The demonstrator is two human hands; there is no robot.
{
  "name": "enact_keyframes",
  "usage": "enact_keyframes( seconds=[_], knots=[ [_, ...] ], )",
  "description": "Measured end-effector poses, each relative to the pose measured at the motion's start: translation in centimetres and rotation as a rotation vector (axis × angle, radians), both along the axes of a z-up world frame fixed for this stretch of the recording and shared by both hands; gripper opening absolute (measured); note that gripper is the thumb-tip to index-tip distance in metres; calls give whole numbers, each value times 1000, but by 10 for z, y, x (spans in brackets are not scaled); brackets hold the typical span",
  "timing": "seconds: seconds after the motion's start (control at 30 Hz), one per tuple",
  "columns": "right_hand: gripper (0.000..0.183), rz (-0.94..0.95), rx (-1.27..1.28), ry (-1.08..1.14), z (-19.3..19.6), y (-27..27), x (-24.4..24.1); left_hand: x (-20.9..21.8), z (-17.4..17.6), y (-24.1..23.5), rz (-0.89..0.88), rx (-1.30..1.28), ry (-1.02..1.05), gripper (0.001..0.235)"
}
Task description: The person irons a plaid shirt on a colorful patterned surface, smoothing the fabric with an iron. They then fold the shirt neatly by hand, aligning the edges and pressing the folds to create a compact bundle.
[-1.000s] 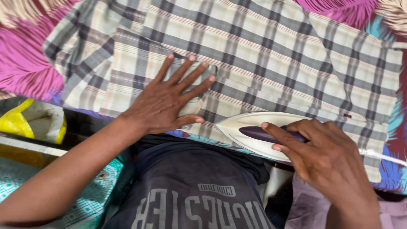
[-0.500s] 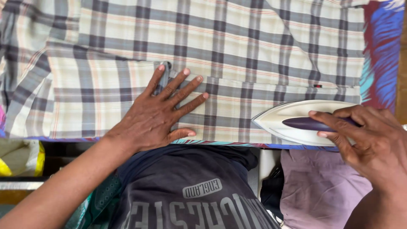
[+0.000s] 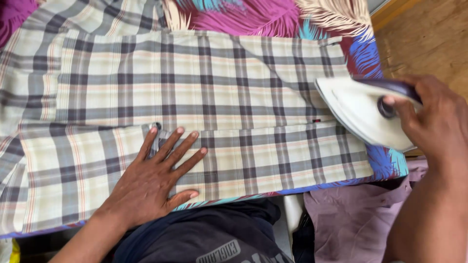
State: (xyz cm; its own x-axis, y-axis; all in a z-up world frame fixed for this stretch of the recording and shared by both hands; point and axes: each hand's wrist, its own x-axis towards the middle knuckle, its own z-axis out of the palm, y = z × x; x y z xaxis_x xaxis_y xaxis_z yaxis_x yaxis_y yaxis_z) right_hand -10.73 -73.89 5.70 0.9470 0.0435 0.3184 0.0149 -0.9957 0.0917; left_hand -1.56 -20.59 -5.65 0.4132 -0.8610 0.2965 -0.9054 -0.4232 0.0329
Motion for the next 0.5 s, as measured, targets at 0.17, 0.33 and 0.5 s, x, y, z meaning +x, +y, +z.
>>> enact_keyframes(
  seconds=[0.17,0.33,0.5],
  knots=[
    [32,89,127,-188,0,-26,93,1,4,-2,9,5,-47,83],
    [23,252,365,-511,-33,-65,224,4,6,-6,19,28,-80,80],
    [51,186,989,-874,-90,-104,352,10,-19,-4,8,32,-123,93]
  ],
)
